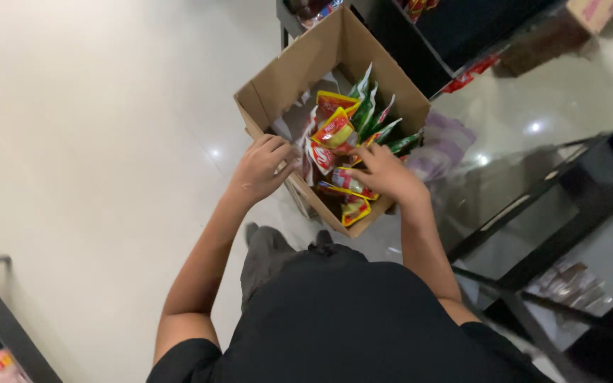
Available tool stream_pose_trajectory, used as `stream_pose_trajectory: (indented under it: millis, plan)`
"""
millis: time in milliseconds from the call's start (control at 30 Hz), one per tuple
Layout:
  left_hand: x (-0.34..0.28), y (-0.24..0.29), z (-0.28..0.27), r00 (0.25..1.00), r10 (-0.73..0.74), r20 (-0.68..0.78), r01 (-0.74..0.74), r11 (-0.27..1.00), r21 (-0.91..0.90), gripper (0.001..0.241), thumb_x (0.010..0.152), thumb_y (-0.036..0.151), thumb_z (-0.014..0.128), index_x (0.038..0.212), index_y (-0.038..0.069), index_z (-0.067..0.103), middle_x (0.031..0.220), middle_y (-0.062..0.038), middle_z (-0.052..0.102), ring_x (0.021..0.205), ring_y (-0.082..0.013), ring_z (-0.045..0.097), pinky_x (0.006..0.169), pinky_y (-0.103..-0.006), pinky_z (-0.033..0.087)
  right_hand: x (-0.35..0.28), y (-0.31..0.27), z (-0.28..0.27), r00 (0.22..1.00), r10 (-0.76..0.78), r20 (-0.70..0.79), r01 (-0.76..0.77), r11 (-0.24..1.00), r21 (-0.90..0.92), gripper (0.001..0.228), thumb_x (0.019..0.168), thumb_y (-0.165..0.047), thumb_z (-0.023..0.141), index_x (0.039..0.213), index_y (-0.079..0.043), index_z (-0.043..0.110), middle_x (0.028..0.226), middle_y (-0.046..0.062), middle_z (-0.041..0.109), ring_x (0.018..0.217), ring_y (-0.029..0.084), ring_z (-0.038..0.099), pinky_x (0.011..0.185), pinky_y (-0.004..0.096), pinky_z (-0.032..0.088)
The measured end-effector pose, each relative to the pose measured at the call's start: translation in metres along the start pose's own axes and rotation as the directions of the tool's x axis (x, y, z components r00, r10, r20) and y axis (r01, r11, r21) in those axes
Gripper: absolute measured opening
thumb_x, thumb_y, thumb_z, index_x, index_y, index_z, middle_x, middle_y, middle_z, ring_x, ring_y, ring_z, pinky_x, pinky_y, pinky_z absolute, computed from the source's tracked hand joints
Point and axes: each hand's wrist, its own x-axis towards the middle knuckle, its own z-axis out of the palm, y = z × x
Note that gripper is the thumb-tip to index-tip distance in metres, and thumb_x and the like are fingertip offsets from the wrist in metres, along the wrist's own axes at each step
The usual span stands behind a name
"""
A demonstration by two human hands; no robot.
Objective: Cleaning and organizing various packaged grocery items from a shelf into a box.
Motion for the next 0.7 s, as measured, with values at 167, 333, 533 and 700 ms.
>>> stream_pose_trajectory:
  millis: [167,333,533,700]
  plan:
    - [0.029,-0.055,-0.041,0.978,0.164,0.131,-0.165,0.986,-0.009,0.017,0.09,0.02,0.075,0.096,0.008,0.065,0.099,-0.009,0.063,0.102,-0.0316,0.06,0.087,-0.0448,0.05,0.005,-0.033,0.012,0.991,0.111,-0.078,-0.098,0.984,0.146,0.058,0.093,-0.049,0.065,0.135,-0.01,0.059,0.121,0.021,0.059,0.115,0.038,0.053,0.1,0.046,0.044]
    - [0.061,-0.086,-0.081,0.903,0.353,0.243,-0.319,0.932,-0.17,0.016,0.089,0.018,0.075,0.098,0.009,0.066,0.099,-0.01,0.062,0.101,-0.0323,0.059,0.086,-0.0448,0.049,0.013,-0.082,0.03,0.9,0.331,-0.283,-0.283,0.939,0.197,0.057,0.094,-0.05,0.065,0.133,-0.01,0.059,0.123,0.019,0.06,0.118,0.039,0.053,0.101,0.047,0.044]
    - [0.09,-0.112,-0.089,0.807,0.506,0.306,-0.423,0.855,-0.3,0.012,0.09,0.015,0.075,0.099,0.011,0.069,0.096,-0.007,0.063,0.099,-0.0309,0.059,0.088,-0.0444,0.049,0.016,-0.145,0.047,0.836,0.502,-0.222,-0.437,0.853,0.284,0.058,0.095,-0.048,0.062,0.139,-0.011,0.056,0.126,0.022,0.055,0.119,0.042,0.051,0.1,0.048,0.043]
    - [0.115,-0.121,-0.078,0.748,0.587,0.308,-0.468,0.797,-0.382,0.01,0.09,0.015,0.074,0.097,0.011,0.069,0.1,-0.006,0.065,0.1,-0.0312,0.06,0.087,-0.0442,0.048,0.008,-0.122,0.076,0.819,0.522,-0.239,-0.468,0.848,0.25,0.061,0.096,-0.05,0.064,0.137,-0.007,0.055,0.131,0.024,0.055,0.123,0.044,0.053,0.104,0.048,0.044]
